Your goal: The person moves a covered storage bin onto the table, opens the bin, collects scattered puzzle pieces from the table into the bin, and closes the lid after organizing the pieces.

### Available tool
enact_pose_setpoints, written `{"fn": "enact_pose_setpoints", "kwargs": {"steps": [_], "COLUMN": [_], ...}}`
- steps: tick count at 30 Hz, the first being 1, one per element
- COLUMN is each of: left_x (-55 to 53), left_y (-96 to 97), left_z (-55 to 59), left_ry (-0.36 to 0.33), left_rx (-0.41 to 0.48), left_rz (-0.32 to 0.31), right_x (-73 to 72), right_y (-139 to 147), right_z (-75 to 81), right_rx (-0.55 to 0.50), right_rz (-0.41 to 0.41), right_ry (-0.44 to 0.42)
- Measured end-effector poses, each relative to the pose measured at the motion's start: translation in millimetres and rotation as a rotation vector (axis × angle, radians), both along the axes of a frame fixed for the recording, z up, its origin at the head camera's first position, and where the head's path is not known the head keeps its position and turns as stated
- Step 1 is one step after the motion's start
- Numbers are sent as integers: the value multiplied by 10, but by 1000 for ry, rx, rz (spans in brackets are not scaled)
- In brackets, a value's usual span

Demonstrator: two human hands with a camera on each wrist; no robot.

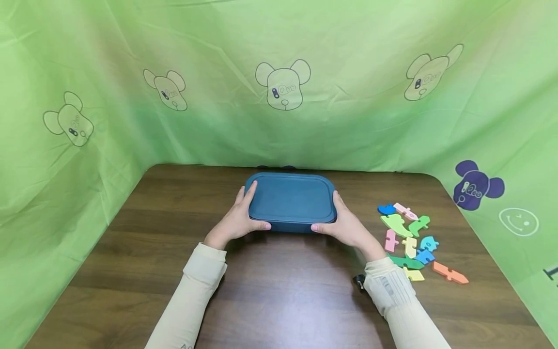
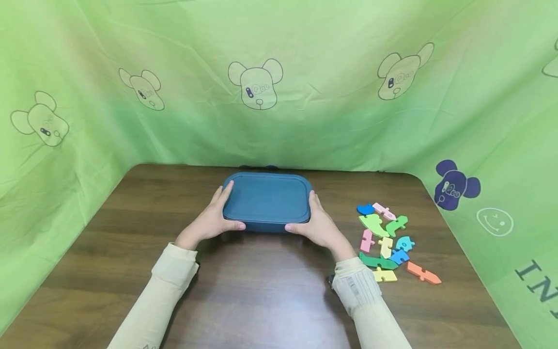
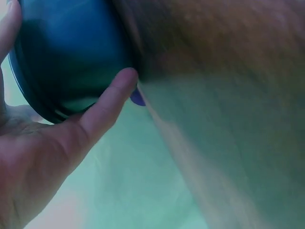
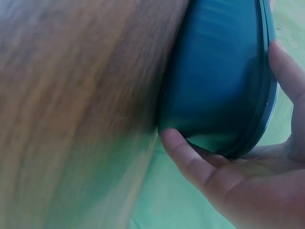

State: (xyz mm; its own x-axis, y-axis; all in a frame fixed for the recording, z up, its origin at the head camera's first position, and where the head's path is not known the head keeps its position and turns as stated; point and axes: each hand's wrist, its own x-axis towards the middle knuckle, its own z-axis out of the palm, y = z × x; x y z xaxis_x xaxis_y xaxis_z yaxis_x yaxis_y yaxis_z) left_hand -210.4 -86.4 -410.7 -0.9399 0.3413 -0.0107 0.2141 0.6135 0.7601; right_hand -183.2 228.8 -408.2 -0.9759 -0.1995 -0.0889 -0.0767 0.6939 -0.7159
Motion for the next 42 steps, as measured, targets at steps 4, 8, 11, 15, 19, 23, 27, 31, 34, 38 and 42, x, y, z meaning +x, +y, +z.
{"fn": "enact_pose_setpoints", "kwargs": {"steps": [4,8,11,15,19,23,27,31,34,38,42], "left_x": [-10,-15,-21,-25,-26,-41,-47,-39,-28,-18,-10], "left_y": [-33,-71,-100,-149,-213,-288,-381,-500,-598,-729,-848], "left_z": [15,45,71,110,169,235,281,303,325,366,392], "left_ry": [5,23,48,69,100,153,186,193,193,196,205], "left_rx": [10,25,36,59,94,120,131,135,132,125,112], "left_rz": [1,5,5,6,17,42,56,67,75,87,104], "right_x": [-7,-8,-5,8,20,23,25,32,24,-7,-33], "right_y": [-15,-40,-67,-118,-187,-267,-363,-485,-585,-709,-816], "right_z": [24,68,107,159,225,294,345,388,407,414,422], "right_rx": [2,8,10,6,-1,15,48,52,46,27,-11], "right_rz": [2,-5,-16,-29,-39,-51,-72,-80,-73,-58,-55], "right_ry": [27,60,92,131,178,254,297,310,317,315,298]}}
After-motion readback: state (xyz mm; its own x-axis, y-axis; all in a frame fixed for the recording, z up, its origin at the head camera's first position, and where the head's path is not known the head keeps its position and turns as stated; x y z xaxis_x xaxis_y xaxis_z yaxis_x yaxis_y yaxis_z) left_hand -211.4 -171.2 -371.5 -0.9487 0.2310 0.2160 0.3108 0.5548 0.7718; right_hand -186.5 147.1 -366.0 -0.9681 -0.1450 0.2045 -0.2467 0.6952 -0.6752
